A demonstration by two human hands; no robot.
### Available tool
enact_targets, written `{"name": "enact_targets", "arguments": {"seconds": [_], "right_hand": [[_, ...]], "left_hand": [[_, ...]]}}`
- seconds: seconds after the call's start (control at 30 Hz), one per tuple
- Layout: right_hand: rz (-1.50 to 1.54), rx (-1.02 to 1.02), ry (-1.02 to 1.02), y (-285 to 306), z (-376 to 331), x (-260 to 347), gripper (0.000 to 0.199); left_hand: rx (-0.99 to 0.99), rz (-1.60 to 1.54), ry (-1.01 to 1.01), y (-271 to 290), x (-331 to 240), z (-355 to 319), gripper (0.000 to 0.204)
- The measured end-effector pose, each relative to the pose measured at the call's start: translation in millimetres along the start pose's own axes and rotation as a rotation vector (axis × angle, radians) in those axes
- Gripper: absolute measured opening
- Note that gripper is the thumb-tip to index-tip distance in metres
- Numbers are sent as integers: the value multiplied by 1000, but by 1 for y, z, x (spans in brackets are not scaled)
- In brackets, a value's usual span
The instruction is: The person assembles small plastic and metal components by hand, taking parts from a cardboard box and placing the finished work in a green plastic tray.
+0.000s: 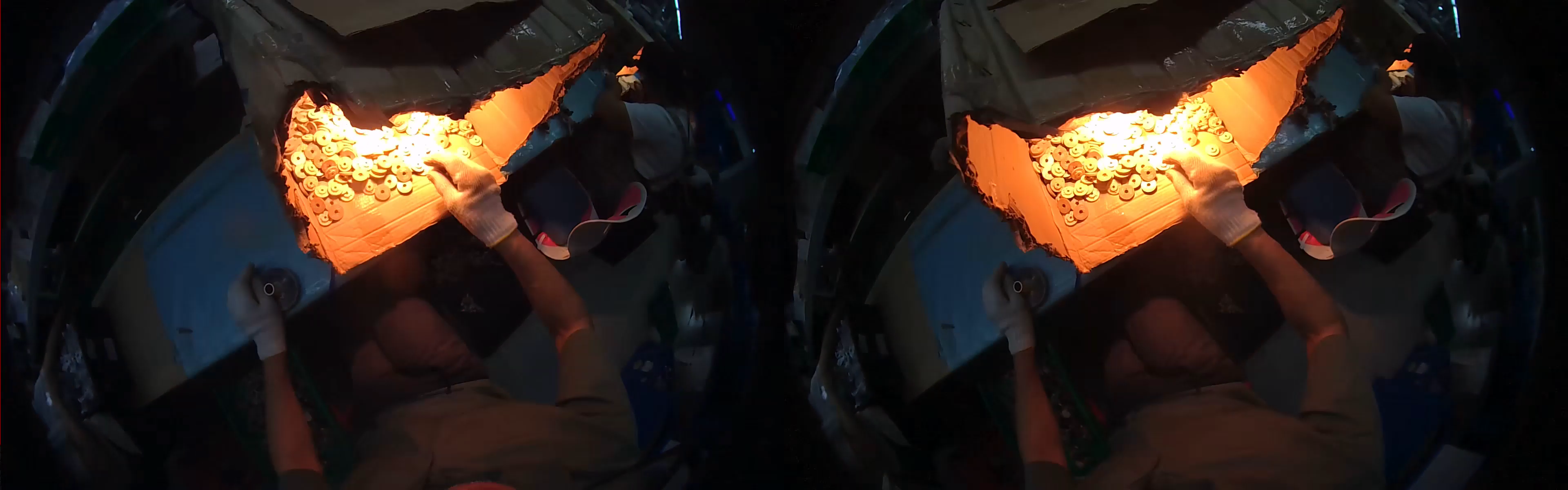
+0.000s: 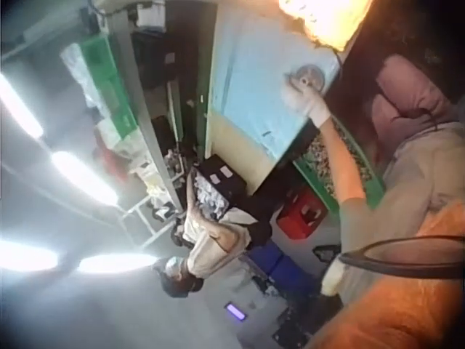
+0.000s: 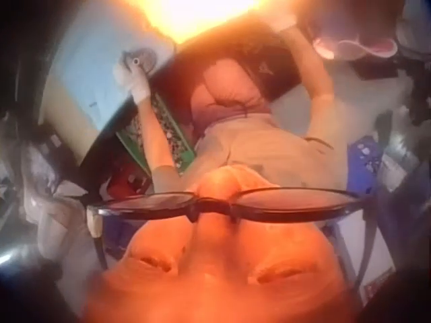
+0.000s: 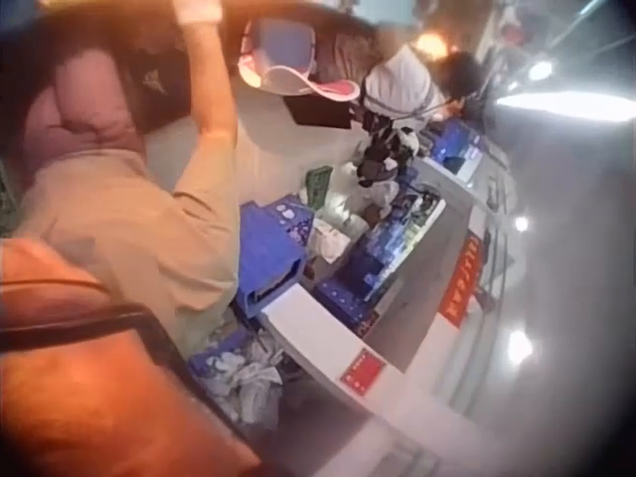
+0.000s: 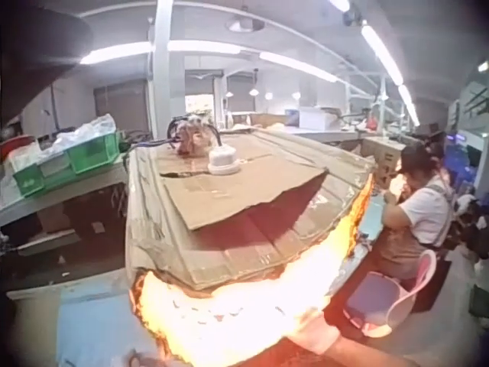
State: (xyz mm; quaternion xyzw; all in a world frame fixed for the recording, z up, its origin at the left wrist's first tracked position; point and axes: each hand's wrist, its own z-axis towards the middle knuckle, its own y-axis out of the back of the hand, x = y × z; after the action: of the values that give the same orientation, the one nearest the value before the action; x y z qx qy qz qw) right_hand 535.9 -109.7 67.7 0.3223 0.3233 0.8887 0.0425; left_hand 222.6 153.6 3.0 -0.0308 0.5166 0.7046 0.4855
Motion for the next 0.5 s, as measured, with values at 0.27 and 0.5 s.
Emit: {"name": "enact_targets", "arguments": {"seconds": [0.27, 0.5], "right_hand": [[-492, 491, 109, -51, 79, -41, 28], [-424, 221, 128, -35, 65, -43, 25]], "left_hand": [[-52, 33, -68, -5, -5, 2, 20], [-20, 47, -51, -1, -5, 2, 20]]}}
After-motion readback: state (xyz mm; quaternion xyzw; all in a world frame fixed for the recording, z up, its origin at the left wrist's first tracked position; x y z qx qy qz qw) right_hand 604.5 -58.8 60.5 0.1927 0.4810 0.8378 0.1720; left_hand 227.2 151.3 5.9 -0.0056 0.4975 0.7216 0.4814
